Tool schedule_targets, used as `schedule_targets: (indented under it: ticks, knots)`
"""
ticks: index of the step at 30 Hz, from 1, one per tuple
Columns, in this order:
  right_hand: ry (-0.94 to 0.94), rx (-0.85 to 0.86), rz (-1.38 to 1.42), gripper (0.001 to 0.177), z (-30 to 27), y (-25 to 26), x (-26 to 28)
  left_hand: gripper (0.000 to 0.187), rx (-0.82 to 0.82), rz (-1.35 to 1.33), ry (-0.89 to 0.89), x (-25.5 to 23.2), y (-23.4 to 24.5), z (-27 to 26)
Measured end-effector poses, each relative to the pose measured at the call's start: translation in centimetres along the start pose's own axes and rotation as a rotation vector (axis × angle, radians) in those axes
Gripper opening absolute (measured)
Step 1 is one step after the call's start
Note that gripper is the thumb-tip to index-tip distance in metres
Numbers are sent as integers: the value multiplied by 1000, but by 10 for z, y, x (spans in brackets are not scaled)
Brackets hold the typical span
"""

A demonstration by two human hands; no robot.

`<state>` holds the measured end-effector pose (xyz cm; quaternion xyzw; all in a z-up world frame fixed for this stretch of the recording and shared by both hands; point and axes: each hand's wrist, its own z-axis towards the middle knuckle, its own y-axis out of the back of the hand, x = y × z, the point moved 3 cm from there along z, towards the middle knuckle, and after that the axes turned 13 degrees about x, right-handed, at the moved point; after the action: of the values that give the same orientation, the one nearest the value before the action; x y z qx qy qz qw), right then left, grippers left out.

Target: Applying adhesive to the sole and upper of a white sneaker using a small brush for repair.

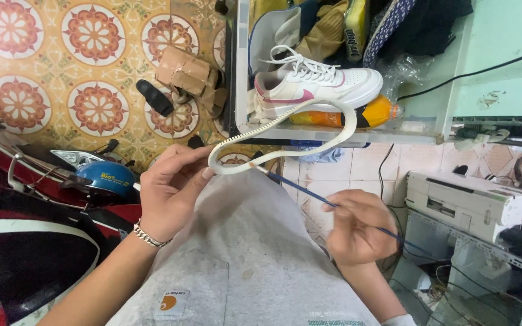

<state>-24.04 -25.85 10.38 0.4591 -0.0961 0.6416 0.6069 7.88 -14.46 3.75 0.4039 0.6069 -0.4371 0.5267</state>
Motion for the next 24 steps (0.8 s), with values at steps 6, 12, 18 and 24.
schedule_targets:
  ticks: [6,12,18,24]
  knots:
    - [78,-103,-183,13,-7,13,-5,33,16,26,-2,-6,-1,3]
    - [38,-26,-105,11,-2,-18,21,33,58,35,-7,-9,5,8]
    - [59,-152,-262,13,-13,-3,7,30,78,91,-26,-16,13,12]
    - [4,-97,-216,15,-12,-35,35,31,121,103,-51,-20,17,20]
